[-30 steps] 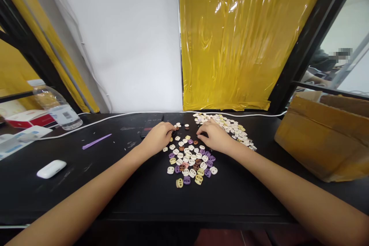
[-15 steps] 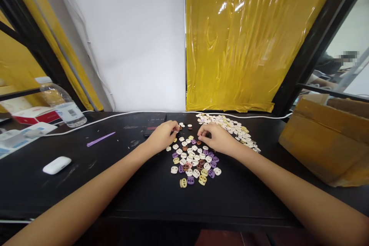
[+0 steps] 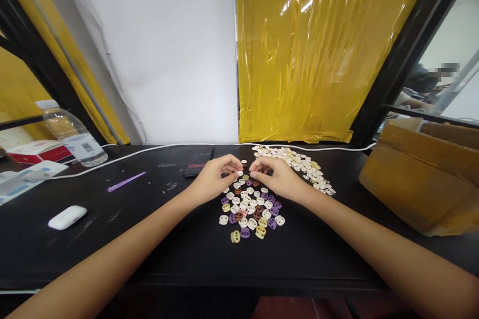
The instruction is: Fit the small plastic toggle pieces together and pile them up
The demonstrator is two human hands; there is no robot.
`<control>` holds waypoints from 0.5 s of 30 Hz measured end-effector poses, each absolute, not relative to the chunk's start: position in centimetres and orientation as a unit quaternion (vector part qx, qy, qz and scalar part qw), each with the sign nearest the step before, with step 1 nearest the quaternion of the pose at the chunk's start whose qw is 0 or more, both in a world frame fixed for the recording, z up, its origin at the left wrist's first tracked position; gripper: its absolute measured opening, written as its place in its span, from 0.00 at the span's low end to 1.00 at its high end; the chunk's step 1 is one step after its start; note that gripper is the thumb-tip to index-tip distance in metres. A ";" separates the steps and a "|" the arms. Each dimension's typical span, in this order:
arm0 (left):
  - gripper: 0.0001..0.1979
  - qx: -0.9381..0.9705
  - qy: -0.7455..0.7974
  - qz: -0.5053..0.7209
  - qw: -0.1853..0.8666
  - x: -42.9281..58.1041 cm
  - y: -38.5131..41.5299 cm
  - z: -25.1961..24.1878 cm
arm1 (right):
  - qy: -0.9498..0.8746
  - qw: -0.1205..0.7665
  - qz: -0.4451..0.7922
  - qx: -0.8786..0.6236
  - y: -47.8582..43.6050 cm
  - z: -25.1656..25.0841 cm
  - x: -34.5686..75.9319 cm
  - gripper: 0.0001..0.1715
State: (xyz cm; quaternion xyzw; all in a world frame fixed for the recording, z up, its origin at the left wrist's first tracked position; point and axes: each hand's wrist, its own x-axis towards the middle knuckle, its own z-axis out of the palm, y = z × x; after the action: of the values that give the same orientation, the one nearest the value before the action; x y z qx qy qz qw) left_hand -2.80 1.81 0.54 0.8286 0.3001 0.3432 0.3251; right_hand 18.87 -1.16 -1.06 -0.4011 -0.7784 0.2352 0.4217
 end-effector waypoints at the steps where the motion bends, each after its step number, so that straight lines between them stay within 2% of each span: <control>1: 0.06 0.824 0.294 0.343 0.342 -2.6 1.5 0.4 | -0.778 0.422 0.241 -0.398 -1.2 -1.1 18.8 0.04; 8: 0.09 0.830 0.278 0.326 0.357 -2.2 1.4 -0.5 | -0.790 0.415 0.214 -0.397 -1.6 -0.8 18.5 0.09; 15: 0.09 0.847 0.282 0.314 0.323 -2.1 0.8 -0.1 | -0.782 0.405 0.227 -0.416 -2.3 -0.3 18.1 0.07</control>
State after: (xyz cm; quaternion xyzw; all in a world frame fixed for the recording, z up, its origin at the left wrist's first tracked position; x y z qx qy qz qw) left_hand -2.11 0.76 -0.06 0.8469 0.2824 0.3137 0.3234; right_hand 18.10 -2.28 -0.30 -0.4163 -0.7816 0.2270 0.4053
